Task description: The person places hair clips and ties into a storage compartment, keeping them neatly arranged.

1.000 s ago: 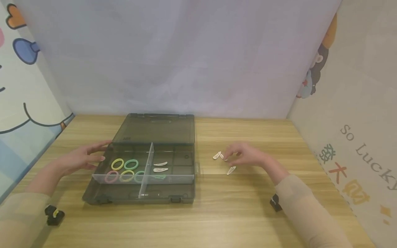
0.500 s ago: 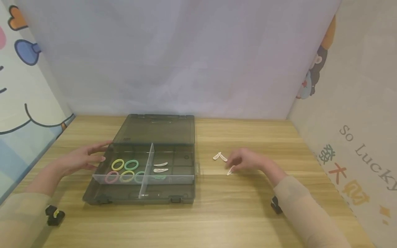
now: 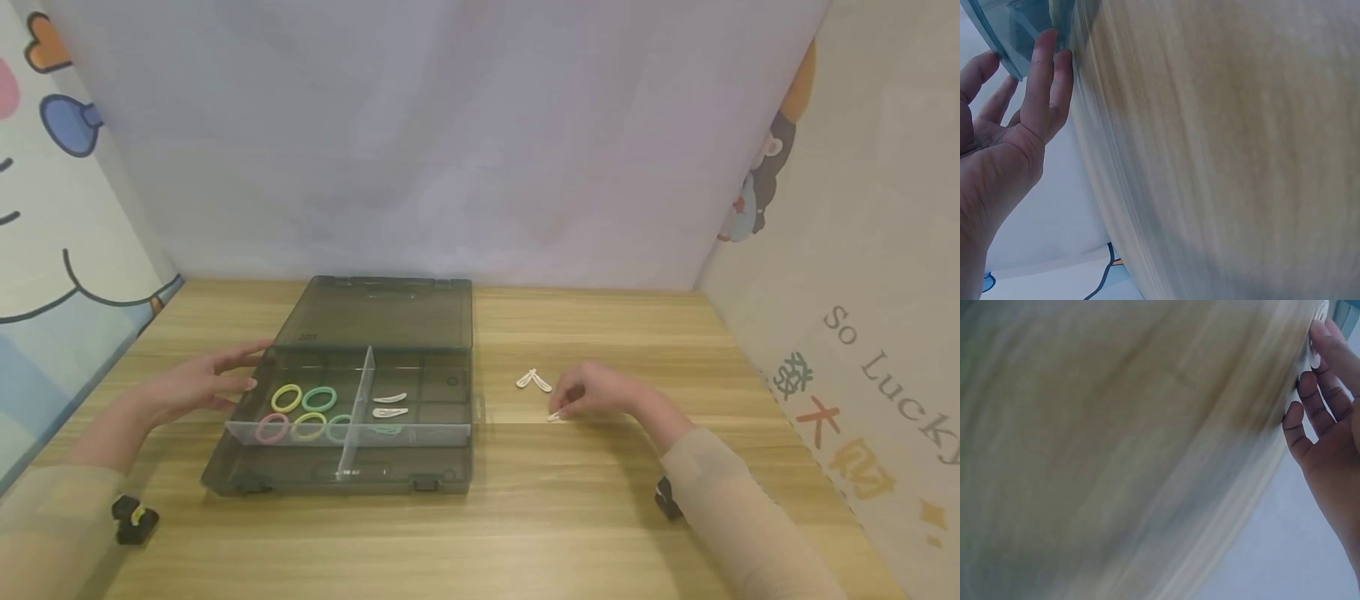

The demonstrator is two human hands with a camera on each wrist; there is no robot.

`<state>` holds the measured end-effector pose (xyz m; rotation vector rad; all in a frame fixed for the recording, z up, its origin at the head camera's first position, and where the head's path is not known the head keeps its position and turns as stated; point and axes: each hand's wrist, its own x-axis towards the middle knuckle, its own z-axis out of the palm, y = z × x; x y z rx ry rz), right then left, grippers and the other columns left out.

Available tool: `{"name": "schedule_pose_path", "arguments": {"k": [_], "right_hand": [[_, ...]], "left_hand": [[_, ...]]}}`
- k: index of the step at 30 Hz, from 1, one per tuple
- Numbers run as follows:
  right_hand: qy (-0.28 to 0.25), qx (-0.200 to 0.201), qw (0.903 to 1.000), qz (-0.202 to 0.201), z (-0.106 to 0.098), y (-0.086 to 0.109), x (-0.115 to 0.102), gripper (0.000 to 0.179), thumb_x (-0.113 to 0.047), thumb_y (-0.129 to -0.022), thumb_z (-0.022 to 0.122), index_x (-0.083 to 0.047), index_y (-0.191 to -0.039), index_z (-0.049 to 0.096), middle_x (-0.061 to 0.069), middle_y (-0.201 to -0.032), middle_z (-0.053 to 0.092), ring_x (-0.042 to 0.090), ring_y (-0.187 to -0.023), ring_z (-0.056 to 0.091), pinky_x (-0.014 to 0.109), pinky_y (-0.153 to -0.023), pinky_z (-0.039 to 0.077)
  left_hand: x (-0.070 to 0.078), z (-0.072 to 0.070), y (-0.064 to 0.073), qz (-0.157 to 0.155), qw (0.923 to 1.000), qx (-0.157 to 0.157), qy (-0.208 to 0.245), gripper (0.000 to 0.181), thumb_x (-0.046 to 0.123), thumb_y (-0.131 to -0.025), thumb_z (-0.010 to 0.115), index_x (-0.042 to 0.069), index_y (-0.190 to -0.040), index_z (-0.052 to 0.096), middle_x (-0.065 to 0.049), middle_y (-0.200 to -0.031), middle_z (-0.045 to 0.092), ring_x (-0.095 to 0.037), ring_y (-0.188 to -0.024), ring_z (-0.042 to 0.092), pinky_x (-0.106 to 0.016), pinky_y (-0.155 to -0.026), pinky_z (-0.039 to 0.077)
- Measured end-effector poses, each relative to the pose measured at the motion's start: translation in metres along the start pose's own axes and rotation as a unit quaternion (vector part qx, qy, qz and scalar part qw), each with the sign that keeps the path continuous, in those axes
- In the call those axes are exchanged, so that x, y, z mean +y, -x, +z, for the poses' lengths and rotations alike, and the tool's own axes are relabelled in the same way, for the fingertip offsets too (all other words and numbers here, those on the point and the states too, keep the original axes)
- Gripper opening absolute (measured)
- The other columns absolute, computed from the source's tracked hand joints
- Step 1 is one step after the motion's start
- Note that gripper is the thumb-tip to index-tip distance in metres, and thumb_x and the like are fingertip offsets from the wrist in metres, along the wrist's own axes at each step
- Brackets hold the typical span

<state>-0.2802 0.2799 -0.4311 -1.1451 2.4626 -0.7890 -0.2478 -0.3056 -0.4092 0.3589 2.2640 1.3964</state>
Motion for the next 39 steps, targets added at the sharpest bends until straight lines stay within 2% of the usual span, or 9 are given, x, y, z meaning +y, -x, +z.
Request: {"name": "schedule_pose_path", "arguments": {"k": [11, 20, 33, 39], "right_hand": [[-0.016, -0.007, 0.9996, 0.021, -0.001, -0.002, -0.006, 0.004, -0.015, -0.082, 0.073, -0.015, -0.086, 0.073, -0.005, -0.089, 0.069, 0.006, -0.08, 0.061, 0.023, -0.075, 0.054], [-0.012, -0.005, 0.9996, 0.026, -0.006, -0.006, -0.019, 0.005, -0.016, -0.084, 0.071, -0.018, -0.088, 0.073, -0.008, -0.085, 0.067, 0.007, -0.077, 0.058, 0.024, -0.071, 0.052], [-0.011, 0.02, 0.9997, 0.0, -0.024, -0.016, -0.045, 0.006, -0.014, -0.087, 0.068, -0.012, -0.09, 0.073, -0.003, -0.084, 0.066, 0.008, -0.074, 0.057, 0.023, -0.067, 0.052], [-0.019, 0.037, 0.9991, -0.002, -0.029, -0.022, -0.054, 0.011, -0.016, -0.089, 0.066, -0.008, -0.093, 0.071, 0.0, -0.089, 0.066, 0.009, -0.077, 0.061, 0.024, -0.07, 0.054]], "left_hand": [[-0.003, 0.0, -0.002, -0.004, 1.0, 0.002, 0.008, 0.071, 0.016, -0.097, 0.052, 0.018, -0.153, 0.008, -0.026, -0.154, 0.008, -0.045, -0.125, 0.042, -0.049, -0.091, 0.05], [-0.002, 0.0, -0.002, -0.002, 1.0, 0.004, 0.006, 0.072, 0.018, -0.097, 0.053, 0.018, -0.153, 0.009, -0.026, -0.154, 0.01, -0.046, -0.125, 0.042, -0.049, -0.091, 0.05], [-0.004, 0.0, -0.003, -0.001, 0.9999, 0.002, 0.014, 0.072, 0.017, -0.097, 0.053, 0.017, -0.153, 0.009, -0.026, -0.154, 0.009, -0.043, -0.123, 0.045, -0.048, -0.09, 0.051], [-0.005, 0.0, -0.004, -0.002, 0.9999, 0.003, 0.017, 0.071, 0.015, -0.097, 0.052, 0.017, -0.153, 0.009, -0.026, -0.154, 0.01, -0.042, -0.123, 0.045, -0.048, -0.09, 0.051]]}}
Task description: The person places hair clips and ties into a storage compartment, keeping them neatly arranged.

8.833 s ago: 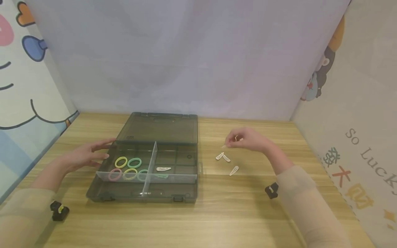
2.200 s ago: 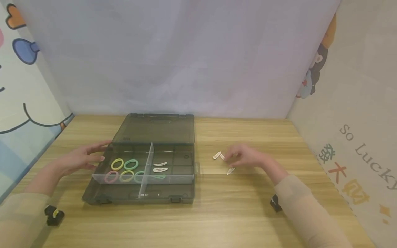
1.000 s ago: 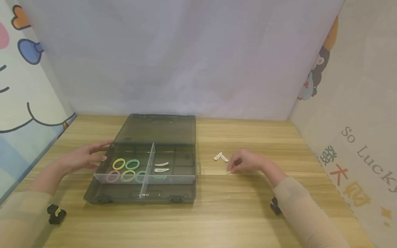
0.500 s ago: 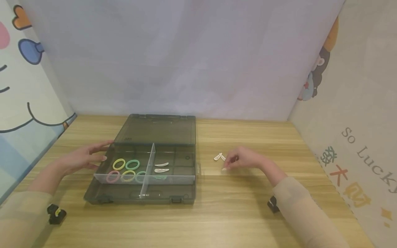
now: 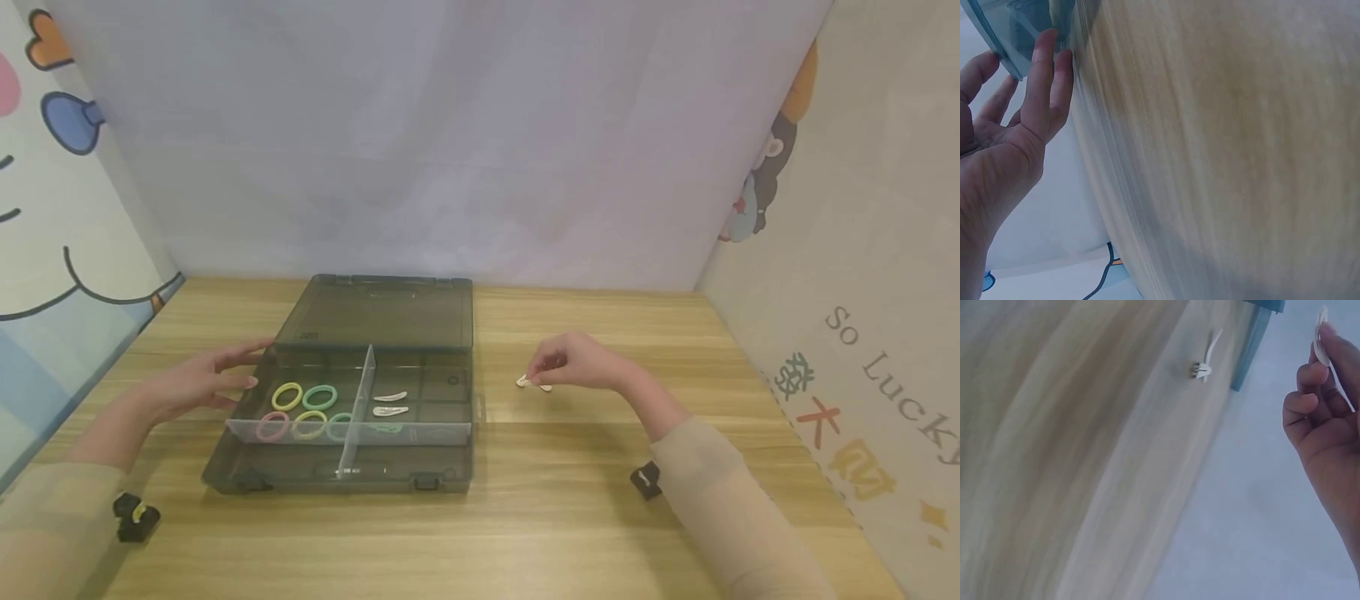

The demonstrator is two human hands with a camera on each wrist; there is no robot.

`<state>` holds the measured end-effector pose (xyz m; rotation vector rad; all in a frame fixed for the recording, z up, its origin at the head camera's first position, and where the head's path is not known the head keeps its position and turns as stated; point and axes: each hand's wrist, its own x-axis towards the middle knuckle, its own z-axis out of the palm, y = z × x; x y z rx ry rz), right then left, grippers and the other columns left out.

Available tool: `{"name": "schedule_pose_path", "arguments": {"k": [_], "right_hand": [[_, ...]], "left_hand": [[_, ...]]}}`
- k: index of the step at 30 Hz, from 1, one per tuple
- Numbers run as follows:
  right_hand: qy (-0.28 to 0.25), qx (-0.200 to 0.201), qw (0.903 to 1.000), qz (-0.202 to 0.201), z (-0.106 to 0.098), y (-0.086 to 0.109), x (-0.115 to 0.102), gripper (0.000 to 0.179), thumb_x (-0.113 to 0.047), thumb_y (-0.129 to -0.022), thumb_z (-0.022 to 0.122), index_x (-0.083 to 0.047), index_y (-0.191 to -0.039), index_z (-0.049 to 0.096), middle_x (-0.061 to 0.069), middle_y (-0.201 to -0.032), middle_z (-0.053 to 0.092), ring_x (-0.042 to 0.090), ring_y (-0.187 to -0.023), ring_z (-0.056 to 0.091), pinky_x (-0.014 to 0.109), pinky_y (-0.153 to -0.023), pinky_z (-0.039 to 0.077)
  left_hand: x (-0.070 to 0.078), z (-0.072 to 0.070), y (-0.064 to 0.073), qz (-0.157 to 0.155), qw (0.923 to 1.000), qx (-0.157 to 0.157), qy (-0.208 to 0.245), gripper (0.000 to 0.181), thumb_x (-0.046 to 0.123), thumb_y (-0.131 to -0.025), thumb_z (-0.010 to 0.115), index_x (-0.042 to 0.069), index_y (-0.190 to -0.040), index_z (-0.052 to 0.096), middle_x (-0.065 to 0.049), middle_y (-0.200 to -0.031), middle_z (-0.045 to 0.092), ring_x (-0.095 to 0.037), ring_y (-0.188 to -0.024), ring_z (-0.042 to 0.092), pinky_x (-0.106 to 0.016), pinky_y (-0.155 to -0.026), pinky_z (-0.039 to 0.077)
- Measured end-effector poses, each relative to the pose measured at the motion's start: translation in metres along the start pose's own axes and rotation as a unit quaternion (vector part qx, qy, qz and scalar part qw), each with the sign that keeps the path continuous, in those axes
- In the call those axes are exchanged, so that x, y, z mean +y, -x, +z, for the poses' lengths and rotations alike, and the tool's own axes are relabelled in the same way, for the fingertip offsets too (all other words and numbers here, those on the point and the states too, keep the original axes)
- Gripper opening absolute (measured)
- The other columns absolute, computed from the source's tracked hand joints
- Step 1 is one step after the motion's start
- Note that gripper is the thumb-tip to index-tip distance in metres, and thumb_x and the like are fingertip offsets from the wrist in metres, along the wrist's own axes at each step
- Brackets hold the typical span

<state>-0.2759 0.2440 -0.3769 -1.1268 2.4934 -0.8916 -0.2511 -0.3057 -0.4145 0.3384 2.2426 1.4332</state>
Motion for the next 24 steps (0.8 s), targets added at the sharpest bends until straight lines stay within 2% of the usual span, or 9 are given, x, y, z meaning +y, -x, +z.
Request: {"name": "schedule_pose_path", "arguments": {"k": [5, 8, 20, 24], "right_hand": [[0.005, 0.019, 0.9998, 0.007, -0.003, -0.007, -0.01, 0.013, -0.018, -0.09, 0.065, -0.007, -0.095, 0.071, 0.003, -0.09, 0.067, 0.009, -0.077, 0.062, 0.024, -0.07, 0.054], [0.006, 0.03, 0.9995, -0.003, -0.004, -0.011, -0.015, 0.013, -0.017, -0.09, 0.065, -0.007, -0.095, 0.071, 0.005, -0.09, 0.068, 0.009, -0.076, 0.063, 0.025, -0.069, 0.054], [-0.008, 0.057, 0.9983, 0.0, -0.005, -0.032, -0.042, 0.007, -0.017, -0.089, 0.066, -0.013, -0.093, 0.07, -0.001, -0.087, 0.066, 0.021, -0.074, 0.06, 0.027, -0.065, 0.051], [-0.002, 0.063, 0.9979, -0.013, -0.004, -0.041, -0.049, 0.008, -0.017, -0.089, 0.066, -0.011, -0.093, 0.07, -0.003, -0.086, 0.066, 0.018, -0.073, 0.06, 0.027, -0.065, 0.052]], "left_hand": [[0.001, 0.0, 0.001, 0.001, 1.0, -0.001, -0.004, 0.07, 0.015, -0.097, 0.051, 0.017, -0.153, 0.009, -0.026, -0.154, 0.01, -0.044, -0.124, 0.043, -0.049, -0.09, 0.051], [0.002, -0.001, 0.002, 0.004, 1.0, -0.004, -0.005, 0.071, 0.015, -0.097, 0.052, 0.016, -0.153, 0.008, -0.027, -0.153, 0.009, -0.045, -0.125, 0.041, -0.049, -0.09, 0.051], [0.0, -0.001, 0.0, -0.001, 1.0, -0.003, -0.004, 0.07, 0.014, -0.098, 0.05, 0.018, -0.153, 0.008, -0.026, -0.153, 0.011, -0.044, -0.124, 0.043, -0.048, -0.09, 0.051], [0.0, -0.001, 0.0, -0.002, 1.0, -0.004, -0.006, 0.07, 0.015, -0.097, 0.051, 0.018, -0.153, 0.009, -0.026, -0.153, 0.011, -0.045, -0.125, 0.042, -0.048, -0.09, 0.051]]}}
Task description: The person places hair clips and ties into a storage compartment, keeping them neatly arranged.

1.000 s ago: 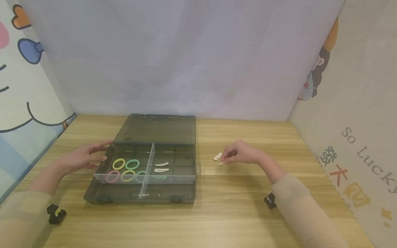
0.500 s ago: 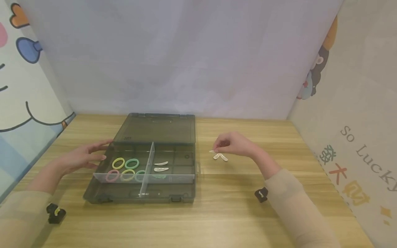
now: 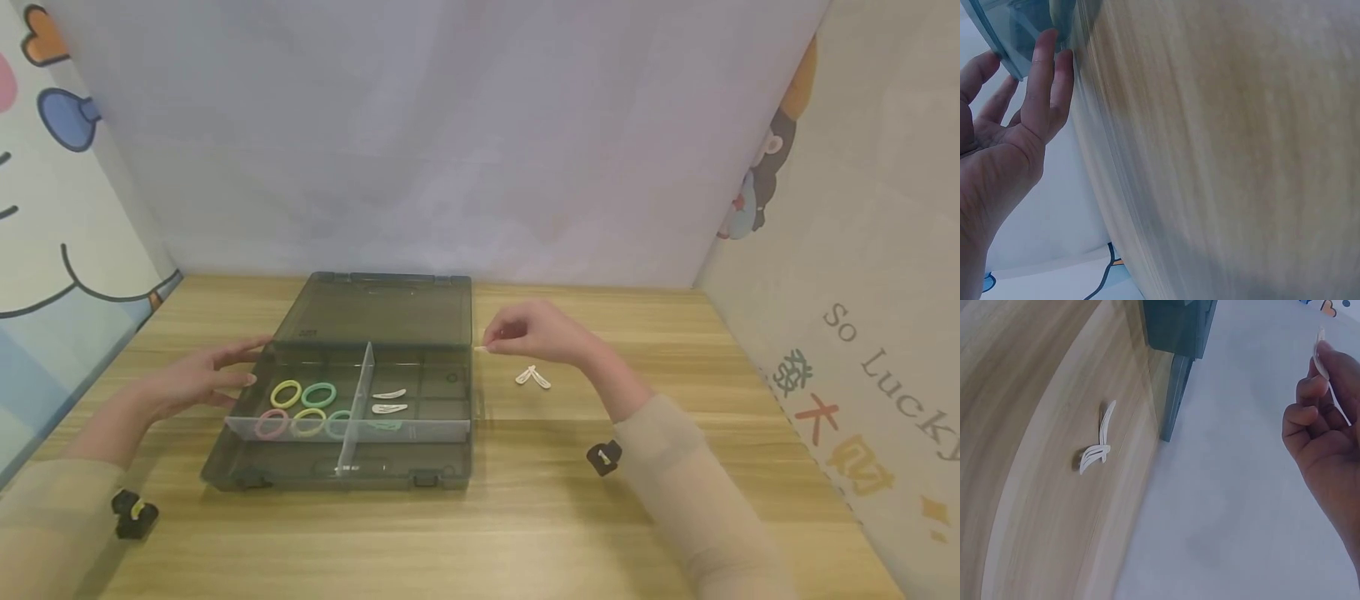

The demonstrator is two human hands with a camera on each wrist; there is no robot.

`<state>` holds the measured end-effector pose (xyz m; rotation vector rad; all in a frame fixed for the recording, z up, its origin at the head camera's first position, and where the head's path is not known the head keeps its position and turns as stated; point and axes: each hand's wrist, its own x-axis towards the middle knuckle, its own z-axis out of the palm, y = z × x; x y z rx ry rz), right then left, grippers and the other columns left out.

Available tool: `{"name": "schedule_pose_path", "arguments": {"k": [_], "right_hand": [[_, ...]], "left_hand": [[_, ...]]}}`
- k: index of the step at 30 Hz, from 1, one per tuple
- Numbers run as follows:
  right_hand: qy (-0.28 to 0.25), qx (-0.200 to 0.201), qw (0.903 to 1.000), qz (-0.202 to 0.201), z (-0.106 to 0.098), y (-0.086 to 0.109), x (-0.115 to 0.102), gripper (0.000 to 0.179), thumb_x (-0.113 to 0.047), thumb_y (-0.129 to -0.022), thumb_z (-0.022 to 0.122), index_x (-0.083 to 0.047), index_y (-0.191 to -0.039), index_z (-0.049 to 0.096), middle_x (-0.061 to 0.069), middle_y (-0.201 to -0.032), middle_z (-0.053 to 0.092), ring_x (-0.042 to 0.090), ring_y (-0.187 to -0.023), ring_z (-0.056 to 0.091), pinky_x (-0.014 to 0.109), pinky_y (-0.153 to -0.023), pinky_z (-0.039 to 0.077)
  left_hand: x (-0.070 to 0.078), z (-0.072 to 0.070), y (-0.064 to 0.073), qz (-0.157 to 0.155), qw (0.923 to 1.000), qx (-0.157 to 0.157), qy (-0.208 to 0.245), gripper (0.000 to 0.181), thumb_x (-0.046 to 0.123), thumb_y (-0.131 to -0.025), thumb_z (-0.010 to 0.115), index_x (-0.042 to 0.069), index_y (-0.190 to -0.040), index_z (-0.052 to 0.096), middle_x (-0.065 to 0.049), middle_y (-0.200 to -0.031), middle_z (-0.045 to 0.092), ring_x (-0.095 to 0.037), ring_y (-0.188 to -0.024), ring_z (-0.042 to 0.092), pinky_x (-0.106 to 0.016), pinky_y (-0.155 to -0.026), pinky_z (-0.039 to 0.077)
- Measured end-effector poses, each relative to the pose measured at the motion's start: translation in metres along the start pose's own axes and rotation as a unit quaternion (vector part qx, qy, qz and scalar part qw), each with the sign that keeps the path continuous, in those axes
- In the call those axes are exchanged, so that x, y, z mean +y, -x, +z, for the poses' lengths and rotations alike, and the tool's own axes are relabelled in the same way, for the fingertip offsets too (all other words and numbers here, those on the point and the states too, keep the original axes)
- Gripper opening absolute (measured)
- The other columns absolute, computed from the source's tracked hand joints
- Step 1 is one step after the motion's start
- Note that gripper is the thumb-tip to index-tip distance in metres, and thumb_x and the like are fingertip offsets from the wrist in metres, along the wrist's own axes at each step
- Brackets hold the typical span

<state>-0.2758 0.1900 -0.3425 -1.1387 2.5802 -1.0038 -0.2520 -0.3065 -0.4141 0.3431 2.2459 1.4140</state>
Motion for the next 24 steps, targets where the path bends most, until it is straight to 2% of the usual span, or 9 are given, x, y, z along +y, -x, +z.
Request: {"name": "schedule_pose_path", "arguments": {"k": [9, 16, 24], "right_hand": [[0.006, -0.011, 0.9995, -0.028, 0.012, -0.02, -0.01, 0.008, -0.019, -0.09, 0.066, -0.014, -0.092, 0.071, -0.005, -0.085, 0.067, 0.015, -0.07, 0.058, 0.026, -0.063, 0.05], [0.011, -0.025, 0.9991, -0.03, 0.022, -0.032, -0.014, 0.008, -0.018, -0.089, 0.066, -0.013, -0.09, 0.072, -0.001, -0.084, 0.069, 0.012, -0.072, 0.059, 0.027, -0.065, 0.051], [0.019, -0.06, 0.9975, -0.032, 0.038, -0.044, -0.009, 0.005, -0.018, -0.088, 0.068, -0.016, -0.089, 0.072, -0.006, -0.082, 0.068, 0.009, -0.071, 0.059, 0.024, -0.062, 0.049]], "left_hand": [[0.002, 0.0, 0.001, -0.002, 1.0, -0.001, -0.002, 0.072, 0.017, -0.097, 0.052, 0.018, -0.153, 0.008, -0.026, -0.154, 0.009, -0.046, -0.127, 0.039, -0.048, -0.09, 0.051], [0.004, 0.0, 0.002, 0.003, 1.0, -0.005, 0.0, 0.072, 0.016, -0.097, 0.052, 0.017, -0.154, 0.006, -0.028, -0.153, 0.008, -0.047, -0.126, 0.039, -0.049, -0.09, 0.051], [0.005, 0.001, 0.002, 0.006, 1.0, -0.004, 0.001, 0.073, 0.015, -0.097, 0.052, 0.016, -0.153, 0.006, -0.029, -0.153, 0.008, -0.048, -0.127, 0.038, -0.049, -0.089, 0.051]]}}
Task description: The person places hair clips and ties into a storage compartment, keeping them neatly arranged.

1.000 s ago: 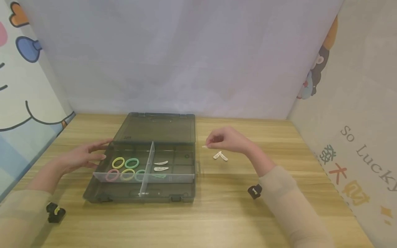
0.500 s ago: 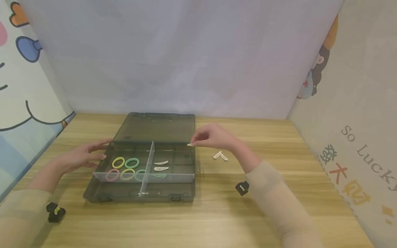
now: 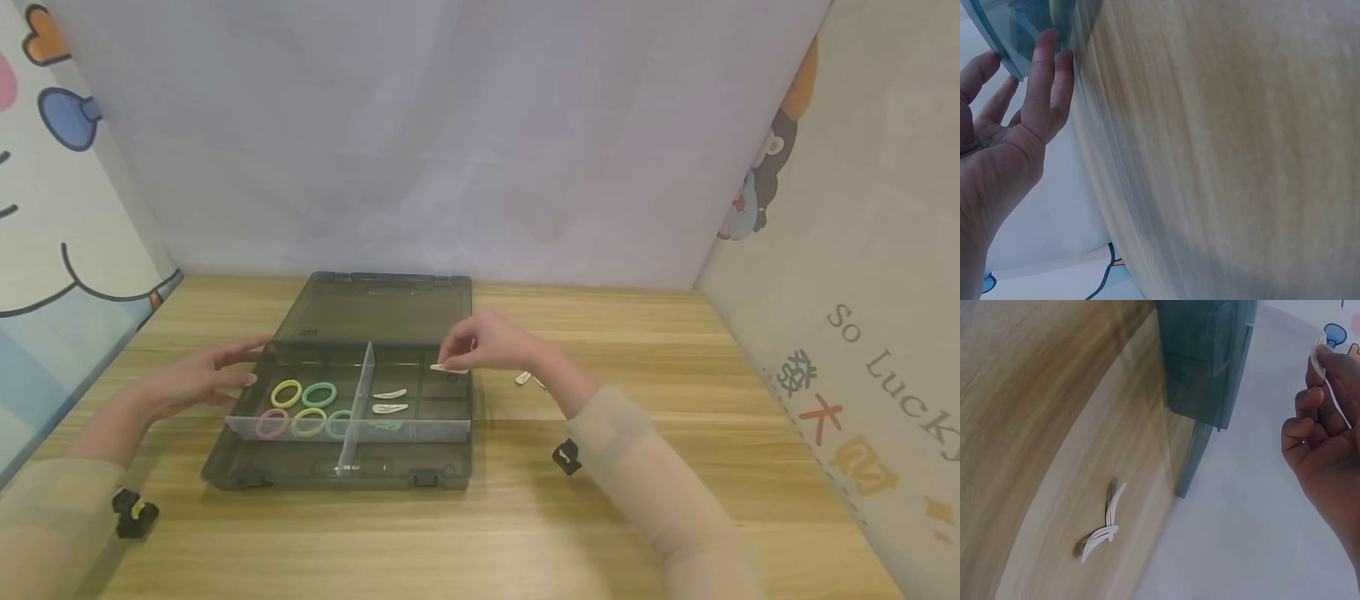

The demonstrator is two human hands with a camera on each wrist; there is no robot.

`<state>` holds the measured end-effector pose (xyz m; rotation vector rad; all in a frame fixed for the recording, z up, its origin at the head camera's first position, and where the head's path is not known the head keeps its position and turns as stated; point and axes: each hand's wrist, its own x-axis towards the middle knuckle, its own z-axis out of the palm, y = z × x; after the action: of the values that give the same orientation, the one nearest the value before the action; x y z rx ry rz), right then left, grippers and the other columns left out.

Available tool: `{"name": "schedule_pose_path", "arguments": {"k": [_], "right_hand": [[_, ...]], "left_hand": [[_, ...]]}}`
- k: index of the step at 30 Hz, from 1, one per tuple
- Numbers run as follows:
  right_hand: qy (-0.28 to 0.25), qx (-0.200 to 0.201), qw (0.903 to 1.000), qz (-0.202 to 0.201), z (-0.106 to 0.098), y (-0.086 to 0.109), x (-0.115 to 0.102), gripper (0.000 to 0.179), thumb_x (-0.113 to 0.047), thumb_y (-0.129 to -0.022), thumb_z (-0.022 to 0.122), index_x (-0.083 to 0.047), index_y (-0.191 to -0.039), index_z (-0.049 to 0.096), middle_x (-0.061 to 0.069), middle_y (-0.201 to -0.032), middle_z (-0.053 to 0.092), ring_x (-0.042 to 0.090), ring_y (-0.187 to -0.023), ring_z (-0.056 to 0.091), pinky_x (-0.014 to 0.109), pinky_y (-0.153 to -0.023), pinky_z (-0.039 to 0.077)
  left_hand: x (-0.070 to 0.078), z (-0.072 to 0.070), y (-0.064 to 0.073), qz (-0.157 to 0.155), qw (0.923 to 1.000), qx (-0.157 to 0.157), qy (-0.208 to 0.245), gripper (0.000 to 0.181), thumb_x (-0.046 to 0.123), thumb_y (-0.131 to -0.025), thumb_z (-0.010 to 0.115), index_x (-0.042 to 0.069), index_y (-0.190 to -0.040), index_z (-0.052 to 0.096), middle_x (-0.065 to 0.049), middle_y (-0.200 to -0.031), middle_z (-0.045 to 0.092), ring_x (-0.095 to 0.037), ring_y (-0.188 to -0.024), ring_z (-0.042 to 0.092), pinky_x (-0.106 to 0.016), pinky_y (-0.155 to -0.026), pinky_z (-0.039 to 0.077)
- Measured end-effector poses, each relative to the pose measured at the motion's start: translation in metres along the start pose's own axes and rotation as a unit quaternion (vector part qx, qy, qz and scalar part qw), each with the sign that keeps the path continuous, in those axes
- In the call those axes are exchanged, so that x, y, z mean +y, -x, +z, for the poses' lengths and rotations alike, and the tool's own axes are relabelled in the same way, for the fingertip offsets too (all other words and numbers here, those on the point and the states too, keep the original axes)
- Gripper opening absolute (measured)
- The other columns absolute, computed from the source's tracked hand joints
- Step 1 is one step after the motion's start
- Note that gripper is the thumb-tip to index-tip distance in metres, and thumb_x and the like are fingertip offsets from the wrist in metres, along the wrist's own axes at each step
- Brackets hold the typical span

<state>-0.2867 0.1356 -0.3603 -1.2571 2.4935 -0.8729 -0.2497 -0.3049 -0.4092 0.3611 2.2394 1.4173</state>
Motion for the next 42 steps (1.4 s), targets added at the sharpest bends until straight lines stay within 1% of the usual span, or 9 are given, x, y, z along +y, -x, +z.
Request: {"name": "schedule_pose_path", "arguments": {"k": [7, 13, 17, 21, 26, 31, 36, 42], "right_hand": [[-0.012, -0.029, 0.9995, 0.009, 0.015, -0.01, 0.005, 0.005, -0.017, -0.088, 0.067, -0.016, -0.09, 0.072, -0.006, -0.083, 0.069, 0.007, -0.072, 0.063, 0.022, -0.064, 0.052], [-0.021, -0.065, 0.9976, 0.01, 0.026, -0.016, 0.006, 0.007, -0.017, -0.088, 0.068, -0.014, -0.092, 0.072, -0.005, -0.086, 0.07, 0.006, -0.077, 0.064, 0.023, -0.069, 0.054], [-0.012, -0.086, 0.9962, 0.007, 0.032, -0.021, 0.009, 0.007, -0.016, -0.086, 0.07, -0.014, -0.093, 0.072, -0.006, -0.085, 0.07, 0.004, -0.078, 0.064, 0.021, -0.069, 0.054], [-0.003, -0.107, 0.9942, 0.012, 0.037, -0.025, 0.01, 0.007, -0.016, -0.085, 0.071, -0.013, -0.092, 0.072, -0.006, -0.082, 0.07, 0.003, -0.075, 0.064, 0.019, -0.068, 0.053], [0.015, -0.125, 0.9919, 0.015, 0.043, -0.029, 0.009, 0.005, -0.014, -0.084, 0.072, -0.013, -0.089, 0.072, -0.007, -0.079, 0.07, 0.002, -0.071, 0.062, 0.018, -0.066, 0.052], [0.041, -0.135, 0.99, 0.012, 0.05, -0.03, 0.009, 0.003, -0.015, -0.084, 0.072, -0.013, -0.085, 0.071, -0.009, -0.075, 0.067, 0.001, -0.068, 0.06, 0.017, -0.063, 0.051], [0.076, -0.131, 0.9883, 0.015, 0.056, -0.029, 0.009, 0.005, -0.017, -0.082, 0.074, -0.017, -0.08, 0.069, -0.011, -0.073, 0.066, 0.0, -0.066, 0.059, 0.016, -0.062, 0.05], [0.132, -0.129, 0.9826, 0.025, 0.062, -0.028, 0.008, 0.005, -0.019, -0.082, 0.073, -0.021, -0.079, 0.069, -0.015, -0.072, 0.065, -0.002, -0.065, 0.058, 0.017, -0.061, 0.049]], "left_hand": [[0.0, 0.0, 0.0, -0.001, 1.0, 0.001, 0.002, 0.072, 0.015, -0.097, 0.051, 0.016, -0.154, 0.006, -0.029, -0.153, 0.008, -0.048, -0.126, 0.039, -0.049, -0.089, 0.051], [-0.001, -0.001, -0.001, 0.0, 1.0, 0.002, 0.003, 0.072, 0.014, -0.097, 0.051, 0.016, -0.154, 0.006, -0.029, -0.153, 0.008, -0.048, -0.126, 0.04, -0.049, -0.089, 0.051], [-0.001, -0.001, -0.001, 0.0, 1.0, 0.002, 0.002, 0.072, 0.015, -0.097, 0.052, 0.016, -0.153, 0.007, -0.028, -0.153, 0.009, -0.047, -0.125, 0.041, -0.049, -0.088, 0.052], [-0.002, -0.001, -0.002, 0.003, 1.0, 0.0, 0.0, 0.072, 0.016, -0.097, 0.052, 0.016, -0.153, 0.006, -0.028, -0.153, 0.009, -0.046, -0.125, 0.042, -0.049, -0.089, 0.051], [-0.004, -0.001, -0.004, -0.001, 1.0, 0.003, 0.003, 0.072, 0.015, -0.097, 0.052, 0.017, -0.153, 0.008, -0.027, -0.154, 0.01, -0.045, -0.124, 0.043, -0.048, -0.089, 0.052], [-0.004, -0.001, -0.004, -0.003, 1.0, 0.004, 0.002, 0.072, 0.015, -0.097, 0.053, 0.016, -0.153, 0.008, -0.027, -0.153, 0.01, -0.045, -0.124, 0.043, -0.048, -0.089, 0.052], [-0.003, -0.001, -0.004, -0.002, 1.0, 0.003, 0.005, 0.072, 0.014, -0.097, 0.052, 0.016, -0.153, 0.007, -0.027, -0.153, 0.009, -0.045, -0.124, 0.043, -0.048, -0.089, 0.052], [-0.002, -0.001, -0.002, 0.001, 1.0, 0.0, 0.009, 0.073, 0.014, -0.097, 0.052, 0.016, -0.153, 0.006, -0.028, -0.153, 0.008, -0.046, -0.124, 0.043, -0.049, -0.089, 0.051]]}}
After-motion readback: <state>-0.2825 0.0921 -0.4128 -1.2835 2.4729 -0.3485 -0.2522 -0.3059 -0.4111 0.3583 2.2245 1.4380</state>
